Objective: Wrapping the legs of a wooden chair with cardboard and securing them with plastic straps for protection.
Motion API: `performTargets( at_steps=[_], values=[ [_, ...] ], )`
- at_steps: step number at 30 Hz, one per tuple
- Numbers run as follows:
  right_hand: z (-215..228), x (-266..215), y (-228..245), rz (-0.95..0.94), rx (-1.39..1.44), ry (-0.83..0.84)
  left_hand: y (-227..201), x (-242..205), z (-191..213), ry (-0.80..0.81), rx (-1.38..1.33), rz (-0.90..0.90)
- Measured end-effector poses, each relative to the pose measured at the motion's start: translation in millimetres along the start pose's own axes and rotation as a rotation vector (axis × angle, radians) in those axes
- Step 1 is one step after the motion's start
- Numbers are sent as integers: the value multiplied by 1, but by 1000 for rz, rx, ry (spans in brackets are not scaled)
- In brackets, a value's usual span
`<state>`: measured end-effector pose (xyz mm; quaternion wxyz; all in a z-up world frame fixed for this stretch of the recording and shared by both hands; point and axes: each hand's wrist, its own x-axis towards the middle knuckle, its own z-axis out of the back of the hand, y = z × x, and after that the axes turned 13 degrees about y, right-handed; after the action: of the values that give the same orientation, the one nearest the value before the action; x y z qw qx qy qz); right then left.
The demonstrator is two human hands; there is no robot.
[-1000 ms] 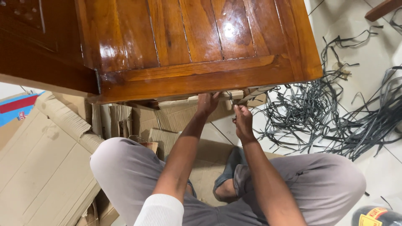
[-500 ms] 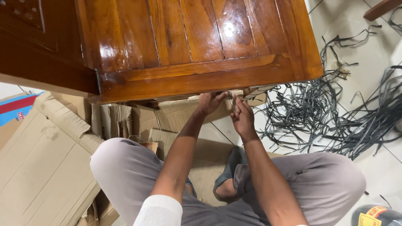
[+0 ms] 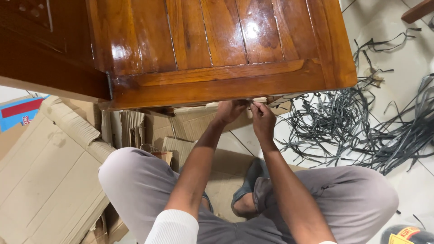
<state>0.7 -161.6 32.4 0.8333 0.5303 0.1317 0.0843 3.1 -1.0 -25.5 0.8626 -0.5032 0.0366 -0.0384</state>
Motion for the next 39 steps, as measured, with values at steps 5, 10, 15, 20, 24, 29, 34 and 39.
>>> performTargets(
  at_steps=[5,10,15,20,24,29,34,39],
  values=[
    [-1,-7,9,70,-97,-74,-13,-5,2,-48,31,6],
    [1,-5,9,1,-11,-98,12,1,-19,-99,-200,-10],
    [-7,6,-16,-54,343,-122,0,1,-12,-67,-123,4],
    [-13,4,-12,-69,371,-169,39,9,-38,-19,-622,-135],
    [-9,2,2,-51,10,-195,-16,-3,-2,-78,-195,-11],
    [-8,-4,6,46,-122,-131,-26,-4,6,-57,-42,50],
    [-11,-8,6,115,-97,-121,2,0,-15,-80,-171,36],
    [-8,-5,12,15,-96,-127,42,12,-37,26,-1228,-117]
  ],
)
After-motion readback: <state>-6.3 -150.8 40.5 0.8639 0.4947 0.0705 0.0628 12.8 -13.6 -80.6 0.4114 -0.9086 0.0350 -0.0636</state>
